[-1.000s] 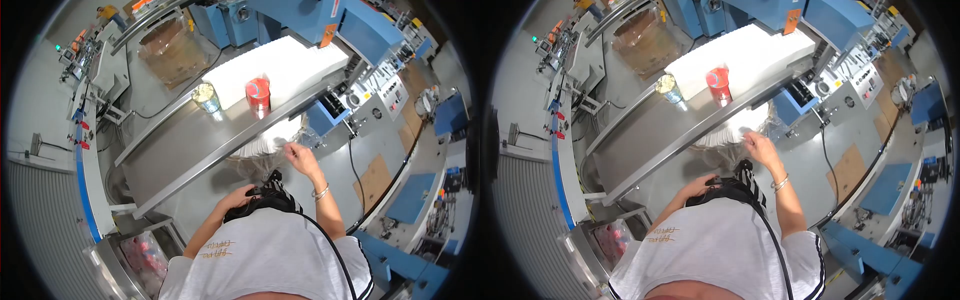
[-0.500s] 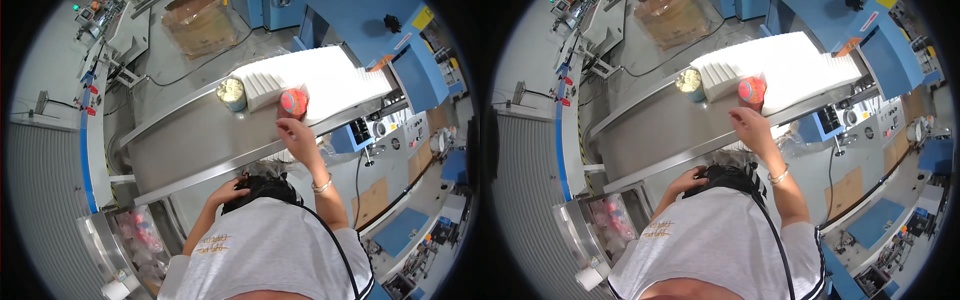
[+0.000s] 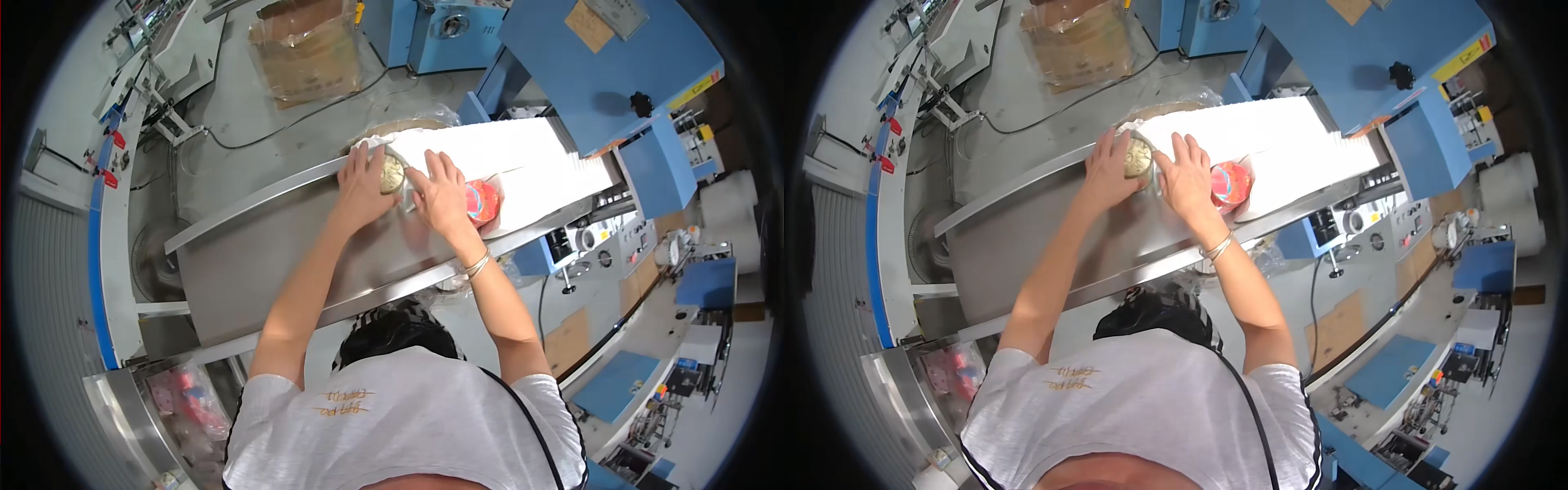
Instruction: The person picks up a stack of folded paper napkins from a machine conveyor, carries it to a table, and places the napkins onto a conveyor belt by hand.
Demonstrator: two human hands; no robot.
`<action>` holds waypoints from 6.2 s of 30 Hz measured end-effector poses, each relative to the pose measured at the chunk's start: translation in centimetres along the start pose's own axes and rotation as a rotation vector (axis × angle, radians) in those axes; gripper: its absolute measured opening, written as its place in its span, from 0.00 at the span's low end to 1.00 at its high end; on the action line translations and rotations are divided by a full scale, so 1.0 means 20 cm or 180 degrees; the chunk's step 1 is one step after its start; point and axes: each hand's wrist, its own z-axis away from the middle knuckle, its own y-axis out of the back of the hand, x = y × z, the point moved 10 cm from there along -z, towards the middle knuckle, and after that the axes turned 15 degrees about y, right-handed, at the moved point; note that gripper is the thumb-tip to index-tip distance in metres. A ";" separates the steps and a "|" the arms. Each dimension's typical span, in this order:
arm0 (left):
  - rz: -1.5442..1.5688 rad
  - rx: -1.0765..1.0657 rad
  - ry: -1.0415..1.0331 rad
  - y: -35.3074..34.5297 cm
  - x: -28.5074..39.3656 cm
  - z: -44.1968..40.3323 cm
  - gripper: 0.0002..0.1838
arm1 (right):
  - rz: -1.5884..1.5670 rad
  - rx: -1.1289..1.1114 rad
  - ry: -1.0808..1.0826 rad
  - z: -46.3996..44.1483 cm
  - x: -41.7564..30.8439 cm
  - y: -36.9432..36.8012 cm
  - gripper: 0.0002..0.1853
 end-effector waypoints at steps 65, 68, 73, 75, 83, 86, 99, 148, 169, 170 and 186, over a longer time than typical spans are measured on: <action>0.3237 -0.1251 0.2558 -0.50 0.07 -0.04 0.44 | 0.0885 -0.0139 -0.1596 0.20 1.71 0.29 0.10; 0.3398 -0.1227 0.2632 -0.52 0.05 -0.04 0.40 | 0.0913 -0.0073 -0.1502 0.20 1.71 0.29 0.11; 0.3419 -0.1242 0.2808 -0.51 0.01 -0.01 0.36 | 0.0957 -0.0117 -0.1463 0.20 1.72 0.27 0.11; 0.3549 -0.1253 0.2921 -0.49 0.02 0.00 0.35 | 0.0967 -0.0114 -0.1445 0.20 1.73 0.26 0.11; 0.3984 -0.1177 0.2805 -0.47 0.02 0.01 0.35 | 0.0932 -0.0066 -0.1537 0.22 1.69 0.32 0.13; 0.4011 -0.1122 0.2769 -0.47 0.02 0.00 0.34 | 0.0984 -0.0048 -0.1493 0.24 1.70 0.31 0.13; 0.4072 -0.1172 0.2567 -0.53 -0.03 -0.02 0.35 | 0.0682 -0.0071 -0.1704 0.24 1.75 0.28 0.09; 0.3463 -0.1558 0.2345 -0.56 0.04 -0.07 0.46 | -0.0939 -0.2029 -0.1489 0.21 1.67 0.10 0.43; 0.3222 -0.0986 0.2794 -0.04 -0.77 0.26 0.44 | -0.0913 -0.1849 -0.0661 -0.18 0.73 -0.19 0.35; 0.3277 -0.1088 0.2707 0.01 -0.85 0.29 0.44 | -0.0965 -0.1885 -0.0679 -0.21 0.63 -0.23 0.34; 0.2917 -0.1734 0.2564 0.40 -1.31 0.45 0.49 | -0.1702 -0.1847 -0.1165 -0.07 -0.04 -0.25 0.26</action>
